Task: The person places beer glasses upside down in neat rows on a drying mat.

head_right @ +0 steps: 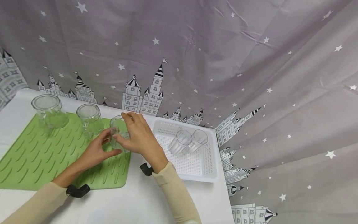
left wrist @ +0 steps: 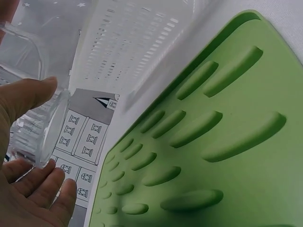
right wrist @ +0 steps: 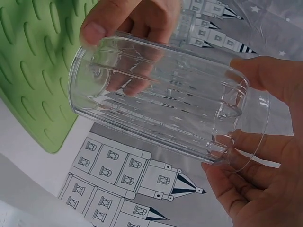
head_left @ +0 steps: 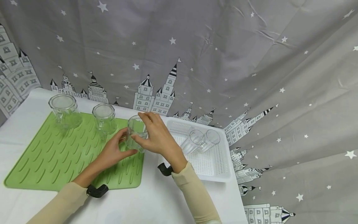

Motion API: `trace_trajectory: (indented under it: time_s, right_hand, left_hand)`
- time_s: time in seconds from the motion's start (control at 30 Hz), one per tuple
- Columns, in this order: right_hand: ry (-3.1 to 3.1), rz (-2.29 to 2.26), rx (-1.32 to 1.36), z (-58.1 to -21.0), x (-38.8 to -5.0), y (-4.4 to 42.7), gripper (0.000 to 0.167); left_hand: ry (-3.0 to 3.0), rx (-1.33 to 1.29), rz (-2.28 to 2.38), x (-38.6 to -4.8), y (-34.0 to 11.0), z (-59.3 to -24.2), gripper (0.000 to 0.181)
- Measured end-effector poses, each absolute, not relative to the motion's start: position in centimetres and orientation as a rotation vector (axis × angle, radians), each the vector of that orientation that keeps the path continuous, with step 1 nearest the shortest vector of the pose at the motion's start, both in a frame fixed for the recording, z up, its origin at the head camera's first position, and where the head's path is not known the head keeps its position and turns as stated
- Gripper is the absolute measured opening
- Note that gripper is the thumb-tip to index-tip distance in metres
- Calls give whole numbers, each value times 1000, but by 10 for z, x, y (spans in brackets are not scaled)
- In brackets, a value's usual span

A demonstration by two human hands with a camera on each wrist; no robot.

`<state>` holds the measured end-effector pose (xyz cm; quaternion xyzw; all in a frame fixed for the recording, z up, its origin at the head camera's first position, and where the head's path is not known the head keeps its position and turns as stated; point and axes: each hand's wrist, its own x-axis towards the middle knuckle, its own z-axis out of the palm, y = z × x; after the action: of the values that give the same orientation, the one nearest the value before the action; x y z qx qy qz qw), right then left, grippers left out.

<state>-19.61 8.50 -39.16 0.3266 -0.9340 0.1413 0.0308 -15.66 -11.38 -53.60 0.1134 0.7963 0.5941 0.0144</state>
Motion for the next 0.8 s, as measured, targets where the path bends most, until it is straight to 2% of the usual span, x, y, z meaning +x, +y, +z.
trace_trajectory:
  time_s: [0.43, 0.8]
  right_hand:
    - [-2867, 429, 1016, -391, -195, 85, 82]
    - [-2881, 407, 1007, -389, -194, 86, 83]
  left_hand:
    - [2509, 359, 1842, -160, -106, -541, 77]
    - [2520, 377, 1829, -160, -106, -538, 75]
